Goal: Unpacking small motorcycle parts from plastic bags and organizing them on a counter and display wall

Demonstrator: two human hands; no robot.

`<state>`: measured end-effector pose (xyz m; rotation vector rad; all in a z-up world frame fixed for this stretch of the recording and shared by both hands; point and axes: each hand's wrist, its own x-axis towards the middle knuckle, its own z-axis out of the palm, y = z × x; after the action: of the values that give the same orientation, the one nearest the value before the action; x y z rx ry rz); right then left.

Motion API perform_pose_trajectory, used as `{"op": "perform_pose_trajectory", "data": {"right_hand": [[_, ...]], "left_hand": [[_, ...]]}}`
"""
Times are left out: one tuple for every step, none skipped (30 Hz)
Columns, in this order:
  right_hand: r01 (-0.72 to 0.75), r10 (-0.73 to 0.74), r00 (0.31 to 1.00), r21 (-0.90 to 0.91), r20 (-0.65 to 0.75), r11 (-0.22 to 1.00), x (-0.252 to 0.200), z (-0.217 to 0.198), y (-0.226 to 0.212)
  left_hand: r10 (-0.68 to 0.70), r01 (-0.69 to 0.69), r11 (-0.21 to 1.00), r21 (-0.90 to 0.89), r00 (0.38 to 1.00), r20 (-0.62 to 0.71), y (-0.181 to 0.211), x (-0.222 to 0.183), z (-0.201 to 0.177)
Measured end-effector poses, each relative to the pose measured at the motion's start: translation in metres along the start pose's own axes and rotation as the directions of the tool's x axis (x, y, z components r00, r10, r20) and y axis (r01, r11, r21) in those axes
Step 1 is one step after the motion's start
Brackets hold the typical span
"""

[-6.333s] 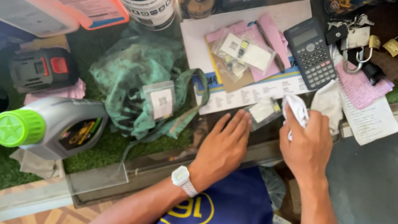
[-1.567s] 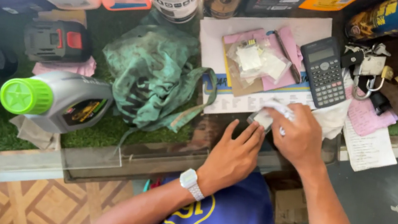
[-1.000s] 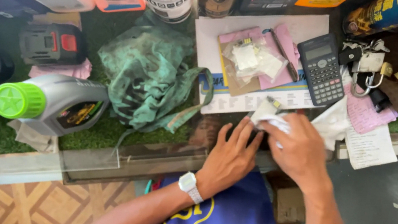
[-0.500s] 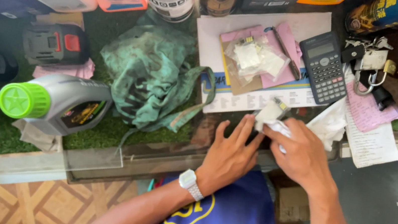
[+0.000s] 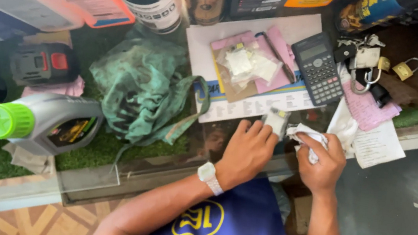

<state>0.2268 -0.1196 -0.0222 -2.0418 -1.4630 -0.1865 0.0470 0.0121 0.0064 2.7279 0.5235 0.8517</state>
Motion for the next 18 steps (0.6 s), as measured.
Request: {"op": "perform_pose_trajectory", "data": {"right_hand": [[-0.011, 0.012, 1.0, 0.052, -0.012, 0.999, 0.002, -0.001, -0.004], [-0.021, 0.024, 0.999, 0.105, -0.025, 0.994, 0.004, -0.002, -0.008], [-0.031, 0.034, 0.999, 0.099, -0.031, 0.995, 0.006, -0.004, -0.009], [-0.053, 0.058, 0.998, 0.137, -0.033, 0.989, 0.007, -0.006, -0.009], [-0.072, 0.078, 0.997, 0.181, -0.027, 0.981, 0.008, -0.008, -0.011], [-0.077, 0.083, 0.996, 0.183, -0.026, 0.98, 0.005, -0.009, -0.011], [-0.09, 0.097, 0.995, 0.193, -0.028, 0.977, 0.006, -0.008, -0.011], [-0.103, 0.111, 0.993, 0.203, -0.03, 0.974, 0.007, -0.006, -0.011], [-0.1, 0.11, 0.993, 0.207, -0.033, 0.973, 0.009, -0.007, -0.011], [-0.096, 0.105, 0.994, 0.21, -0.033, 0.973, 0.01, -0.007, -0.011], [-0.098, 0.106, 0.994, 0.209, -0.026, 0.973, 0.008, -0.01, -0.011], [-0.102, 0.109, 0.994, 0.208, -0.023, 0.973, 0.008, -0.01, -0.011], [-0.115, 0.118, 0.993, 0.206, -0.004, 0.972, 0.008, -0.01, -0.011], [-0.128, 0.127, 0.992, 0.204, 0.015, 0.971, 0.008, -0.01, -0.012], [-0.126, 0.124, 0.992, 0.205, 0.021, 0.971, 0.011, -0.013, -0.016], [-0.152, 0.149, 0.988, 0.214, 0.028, 0.965, 0.015, -0.016, -0.02], [-0.173, 0.17, 0.985, 0.227, 0.03, 0.959, 0.021, -0.017, -0.024], [-0.166, 0.164, 0.986, 0.231, 0.028, 0.959, 0.026, -0.014, -0.028]], "left_hand": [[-0.093, 0.093, 0.985, -0.146, 0.996, 0.007, 0.004, 0.006, -0.001], [-0.184, 0.185, 0.94, -0.287, 0.982, 0.029, 0.008, 0.011, -0.002], [-0.173, 0.175, 0.94, -0.292, 0.984, 0.034, 0.009, 0.021, -0.011], [-0.362, 0.387, 0.713, -0.584, 0.917, 0.166, 0.01, 0.03, -0.021], [-0.482, 0.548, 0.357, -0.756, 0.801, 0.354, 0.012, 0.037, -0.031], [-0.481, 0.552, 0.356, -0.754, 0.8, 0.359, 0.009, 0.031, -0.027], [-0.541, 0.62, 0.37, -0.692, 0.749, 0.382, 0.004, 0.027, -0.023], [-0.6, 0.684, 0.377, -0.625, 0.694, 0.397, -0.002, 0.023, -0.019], [-0.601, 0.683, 0.381, -0.624, 0.695, 0.394, -0.008, 0.02, -0.017], [-0.61, 0.696, 0.464, -0.548, 0.699, 0.372, -0.015, 0.016, -0.015], [-0.617, 0.706, 0.534, -0.465, 0.701, 0.357, -0.018, 0.01, -0.012], [-0.617, 0.709, 0.531, -0.464, 0.699, 0.362, -0.018, 0.009, -0.015], [-0.588, 0.626, 0.676, -0.39, 0.776, 0.227, -0.017, 0.008, -0.019], [-0.528, 0.532, 0.796, -0.29, 0.844, 0.098, -0.016, 0.006, -0.023], [-0.533, 0.536, 0.793, -0.289, 0.84, 0.098, -0.015, 0.001, -0.026], [-0.428, 0.42, 0.889, -0.181, 0.904, -0.006, -0.013, -0.003, -0.03], [-0.297, 0.293, 0.955, -0.051, 0.95, -0.099, -0.014, -0.005, -0.034], [-0.298, 0.295, 0.954, -0.046, 0.949, -0.105, -0.013, -0.011, -0.036]]}}
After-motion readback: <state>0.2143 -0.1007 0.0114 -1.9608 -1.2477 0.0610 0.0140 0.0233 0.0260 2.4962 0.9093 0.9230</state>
